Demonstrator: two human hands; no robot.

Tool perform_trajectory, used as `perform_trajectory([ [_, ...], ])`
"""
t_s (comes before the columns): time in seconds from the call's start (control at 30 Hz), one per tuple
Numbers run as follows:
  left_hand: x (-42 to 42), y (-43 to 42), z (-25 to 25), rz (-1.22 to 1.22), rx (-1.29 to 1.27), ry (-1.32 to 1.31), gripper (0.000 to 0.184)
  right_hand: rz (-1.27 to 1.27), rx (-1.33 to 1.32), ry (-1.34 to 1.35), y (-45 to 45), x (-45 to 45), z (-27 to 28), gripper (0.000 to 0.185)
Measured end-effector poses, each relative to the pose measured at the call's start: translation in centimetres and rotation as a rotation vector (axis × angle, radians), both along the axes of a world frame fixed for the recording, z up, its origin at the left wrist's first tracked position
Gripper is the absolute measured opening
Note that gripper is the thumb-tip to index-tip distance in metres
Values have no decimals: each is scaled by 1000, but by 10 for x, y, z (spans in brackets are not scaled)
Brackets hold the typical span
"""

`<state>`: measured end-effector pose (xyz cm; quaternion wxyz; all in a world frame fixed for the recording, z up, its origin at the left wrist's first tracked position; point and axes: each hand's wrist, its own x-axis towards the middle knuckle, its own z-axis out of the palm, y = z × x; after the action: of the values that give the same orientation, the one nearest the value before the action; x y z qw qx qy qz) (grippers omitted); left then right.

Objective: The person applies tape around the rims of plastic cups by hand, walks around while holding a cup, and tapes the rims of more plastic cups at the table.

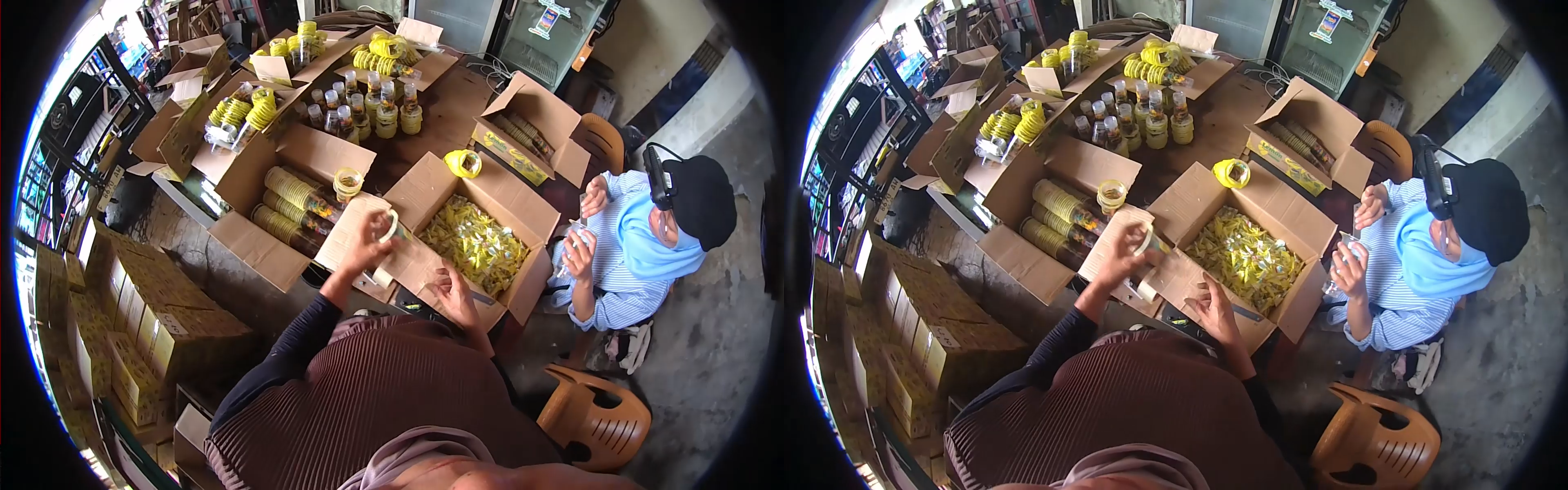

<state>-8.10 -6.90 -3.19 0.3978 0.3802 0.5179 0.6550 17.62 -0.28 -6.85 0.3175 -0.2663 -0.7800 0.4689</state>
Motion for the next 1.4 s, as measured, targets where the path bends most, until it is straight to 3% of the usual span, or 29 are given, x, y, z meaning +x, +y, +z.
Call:
perform_trajectory([
  [0.03,-22,4,6,102,11,165,68,-9,6,-77,1,-2,-5,60],
  [0.1,-73,16,-3,184,157,240,72,-51,26,-94,-3,-6,-11,59],
  [0.13,-93,20,10,276,105,478,70,-78,45,-108,-7,-8,-13,58],
  [0.17,-100,21,38,309,49,491,66,-121,18,-118,-13,-11,-10,51],
  [0.27,-143,41,47,367,101,920,70,-221,-23,-254,-30,-16,-9,43],
  [0.53,-193,73,-17,44,-112,1227,77,-411,-217,-282,-85,-28,-18,41],
  [0.63,-184,63,-18,68,-374,1433,88,-487,-263,-320,-111,-28,-30,41],
  [0.77,-198,64,-35,-77,-331,1145,92,-486,-245,-389,-128,-29,-34,41],
  [0.87,-215,65,-42,-11,-210,1152,90,-490,-236,-449,-134,-35,-25,40],
  [1.0,-208,49,22,163,-51,1060,85,-490,-232,-441,-132,-42,-18,39],
  [1.13,-192,29,62,90,183,985,82,-465,-294,-431,-125,-52,-1,39],
  [1.2,-161,11,76,-187,65,532,80,-453,-305,-420,-121,-54,-1,39],
  [1.27,-124,-2,71,-388,105,259,81,-456,-240,-404,-116,-53,-6,38],
  [1.3,-101,-12,75,-436,-115,-102,86,-464,-246,-410,-114,-51,-9,38],
  [1.33,-91,-16,51,-480,19,427,89,-487,-249,-378,-113,-49,-13,37],
  [1.37,-80,-18,32,-584,46,586,94,-507,-251,-347,-112,-46,-15,37],
  [1.4,-62,-24,16,-606,261,658,93,-509,-253,-351,-111,-44,-15,37],
])
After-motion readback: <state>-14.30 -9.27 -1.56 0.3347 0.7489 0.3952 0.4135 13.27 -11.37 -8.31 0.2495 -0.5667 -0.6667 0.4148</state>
